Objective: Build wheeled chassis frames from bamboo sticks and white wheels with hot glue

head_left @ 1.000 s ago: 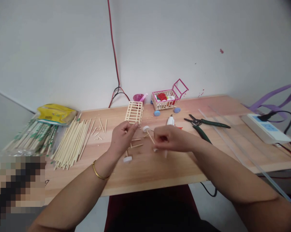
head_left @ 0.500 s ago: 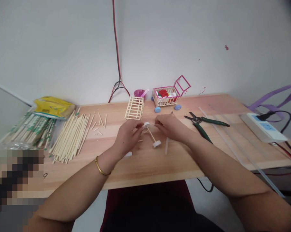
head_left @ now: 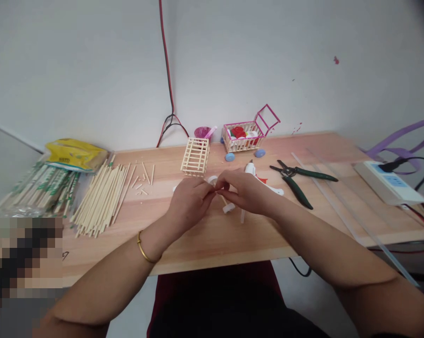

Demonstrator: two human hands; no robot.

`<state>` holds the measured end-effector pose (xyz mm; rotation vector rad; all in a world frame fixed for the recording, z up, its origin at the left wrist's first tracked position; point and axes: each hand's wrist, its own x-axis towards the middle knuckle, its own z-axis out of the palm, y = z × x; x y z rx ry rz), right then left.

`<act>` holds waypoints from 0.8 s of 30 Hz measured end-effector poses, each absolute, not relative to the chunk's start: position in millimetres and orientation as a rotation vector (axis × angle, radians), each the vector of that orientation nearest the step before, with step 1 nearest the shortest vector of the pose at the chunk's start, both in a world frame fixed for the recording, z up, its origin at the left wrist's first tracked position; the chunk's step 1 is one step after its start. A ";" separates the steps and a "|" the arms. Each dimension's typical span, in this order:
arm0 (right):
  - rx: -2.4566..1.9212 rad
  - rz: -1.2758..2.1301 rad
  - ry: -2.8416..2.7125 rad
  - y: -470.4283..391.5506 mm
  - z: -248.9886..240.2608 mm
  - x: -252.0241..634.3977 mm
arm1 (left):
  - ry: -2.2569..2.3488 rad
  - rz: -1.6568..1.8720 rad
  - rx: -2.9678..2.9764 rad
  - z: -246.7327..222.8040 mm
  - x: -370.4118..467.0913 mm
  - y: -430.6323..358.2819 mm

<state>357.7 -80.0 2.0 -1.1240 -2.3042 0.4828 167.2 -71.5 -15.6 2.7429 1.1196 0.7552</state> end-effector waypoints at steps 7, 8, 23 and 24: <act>-1.883 0.097 -2.296 -71.0 9.7 397.2 | 1.273 0.537 2.707 -12.2 165.5 -73.4; -2.012 0.085 -2.303 -70.3 10.8 403.4 | 1.278 0.507 2.717 -12.2 165.5 -74.0; -2.349 0.214 -2.514 -60.5 8.7 415.7 | 1.384 0.275 2.837 -14.8 172.1 -81.8; -2.320 0.199 -2.514 -62.0 11.4 417.2 | 1.392 0.309 2.841 -13.3 171.3 -82.2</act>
